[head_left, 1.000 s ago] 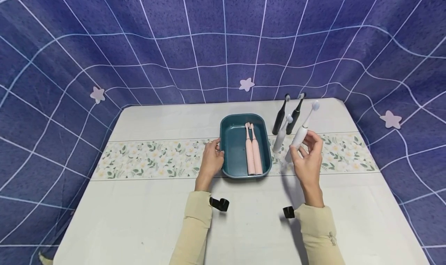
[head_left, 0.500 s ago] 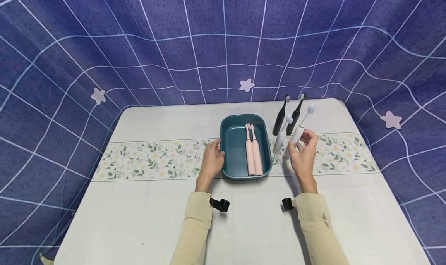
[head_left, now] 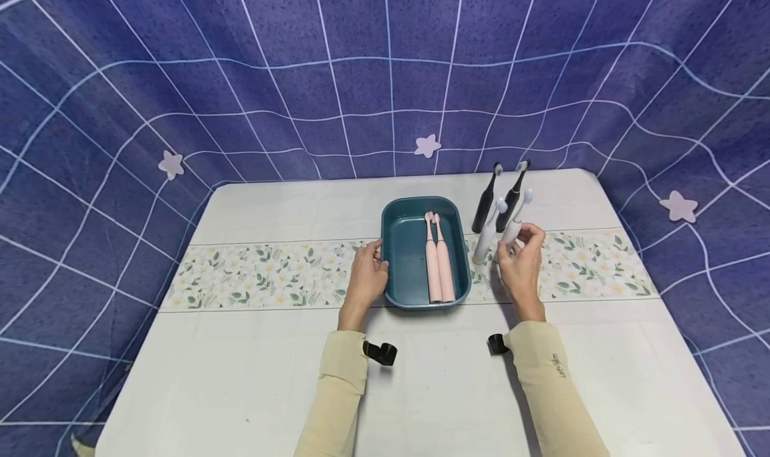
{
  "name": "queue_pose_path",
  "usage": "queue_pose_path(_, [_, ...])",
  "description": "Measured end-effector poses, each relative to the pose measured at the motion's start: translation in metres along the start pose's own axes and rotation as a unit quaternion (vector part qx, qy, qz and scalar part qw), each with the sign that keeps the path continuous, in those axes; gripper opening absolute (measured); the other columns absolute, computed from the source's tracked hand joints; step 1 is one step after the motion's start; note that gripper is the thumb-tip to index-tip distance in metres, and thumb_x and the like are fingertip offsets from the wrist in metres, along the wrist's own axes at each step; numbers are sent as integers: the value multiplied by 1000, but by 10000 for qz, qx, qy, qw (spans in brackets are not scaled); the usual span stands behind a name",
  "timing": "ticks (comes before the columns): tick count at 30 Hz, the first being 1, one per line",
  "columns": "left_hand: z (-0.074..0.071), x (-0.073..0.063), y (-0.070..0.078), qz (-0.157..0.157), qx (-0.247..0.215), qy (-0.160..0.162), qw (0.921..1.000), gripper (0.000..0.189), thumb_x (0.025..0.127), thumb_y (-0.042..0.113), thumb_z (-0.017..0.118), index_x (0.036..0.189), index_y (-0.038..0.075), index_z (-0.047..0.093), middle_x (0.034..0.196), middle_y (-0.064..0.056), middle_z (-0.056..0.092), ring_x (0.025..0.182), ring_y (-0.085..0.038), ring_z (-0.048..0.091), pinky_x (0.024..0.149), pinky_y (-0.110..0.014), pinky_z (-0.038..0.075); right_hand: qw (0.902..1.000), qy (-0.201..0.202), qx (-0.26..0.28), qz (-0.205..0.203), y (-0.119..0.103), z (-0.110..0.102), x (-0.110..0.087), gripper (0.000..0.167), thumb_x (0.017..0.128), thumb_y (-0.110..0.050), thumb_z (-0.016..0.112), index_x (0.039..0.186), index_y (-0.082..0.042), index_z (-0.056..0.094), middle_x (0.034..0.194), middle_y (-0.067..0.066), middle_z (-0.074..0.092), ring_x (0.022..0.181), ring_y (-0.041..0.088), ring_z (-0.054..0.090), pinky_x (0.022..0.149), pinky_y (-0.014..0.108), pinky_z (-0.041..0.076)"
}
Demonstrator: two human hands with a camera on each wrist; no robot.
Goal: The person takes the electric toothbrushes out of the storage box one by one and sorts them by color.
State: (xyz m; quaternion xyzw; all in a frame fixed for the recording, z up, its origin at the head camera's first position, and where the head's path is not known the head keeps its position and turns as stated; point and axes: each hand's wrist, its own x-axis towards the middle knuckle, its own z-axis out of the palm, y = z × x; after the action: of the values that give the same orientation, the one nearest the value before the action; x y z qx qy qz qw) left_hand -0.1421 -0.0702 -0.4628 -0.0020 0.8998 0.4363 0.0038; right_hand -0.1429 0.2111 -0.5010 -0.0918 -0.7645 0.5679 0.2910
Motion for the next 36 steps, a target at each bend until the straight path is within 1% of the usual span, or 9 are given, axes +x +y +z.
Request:
queue_pose_path(4, [0,0,1,23,-8,27,10000,45,91,3,56,136,2,49,99,-9,49,78,-17,50,74,-32,43,10000,-11,-63,53,2,0,0,52,79,14,58,124,6,33,120,22,49,115,29,53,97,34,48])
queue_pose_path(12, [0,-1,0,-28,11,-26,10000,45,91,4,55,136,2,49,101,-12,50,79,-17,50,74,-32,43,9997,-91,-116,217,3,-2,-1,52,79,14,58,123,7,33,120,25,47,115,32,52,99,39,47])
queue_pose_path(16, [0,-1,1,-57,36,-35,10000,46,92,5,55,137,3,48,101,-10,49,80,-18,50,76,-32,43,9994,-163,-153,253,2,-3,-1,52,78,13,58,124,7,34,119,26,47,115,33,52,99,41,46])
queue_pose_path(23, [0,0,0,-56,72,-36,10000,46,92,4,55,137,3,48,100,-9,49,81,-18,50,77,-34,43,9979,-416,-418,283,-1,-8,-3,57,78,9,62,128,5,33,123,26,47,119,35,50,101,41,44])
queue_pose_path(26, [1,0,0,-79,83,-47,9999,46,92,4,55,137,3,48,100,-8,49,82,-18,50,77,-34,43,9982,-476,-300,220,-2,-10,-5,62,77,11,62,131,5,32,126,25,45,122,35,48,105,42,41])
queue_pose_path(28, [1,0,-1,-106,103,-52,9999,46,92,5,55,137,4,48,101,-8,49,82,-18,50,77,-33,43,9988,-417,-186,149,-4,-12,-7,66,76,13,62,133,5,31,128,24,44,122,34,47,107,40,38])
queue_pose_path(30, [1,0,-1,-122,107,-57,9999,46,92,5,55,138,5,48,101,-8,49,83,-18,50,78,-33,43,9996,-252,-27,91,-8,-16,-10,70,74,15,62,135,4,31,129,23,44,123,33,46,109,38,36])
queue_pose_path(33, [1,0,0,-112,131,-57,9998,47,92,5,55,138,6,48,101,-7,49,83,-18,50,77,-33,43,9999,134,0,52,-18,-22,-16,72,74,15,62,137,0,32,129,20,44,122,30,46,110,35,35])
queue_pose_path(36, [1,1,0,-91,127,-61,9999,47,92,5,55,138,5,47,101,-7,48,83,-19,49,77,-33,43,9986,526,-80,-16,-30,-28,-23,69,75,12,63,137,-1,34,128,16,45,121,26,47,108,33,36])
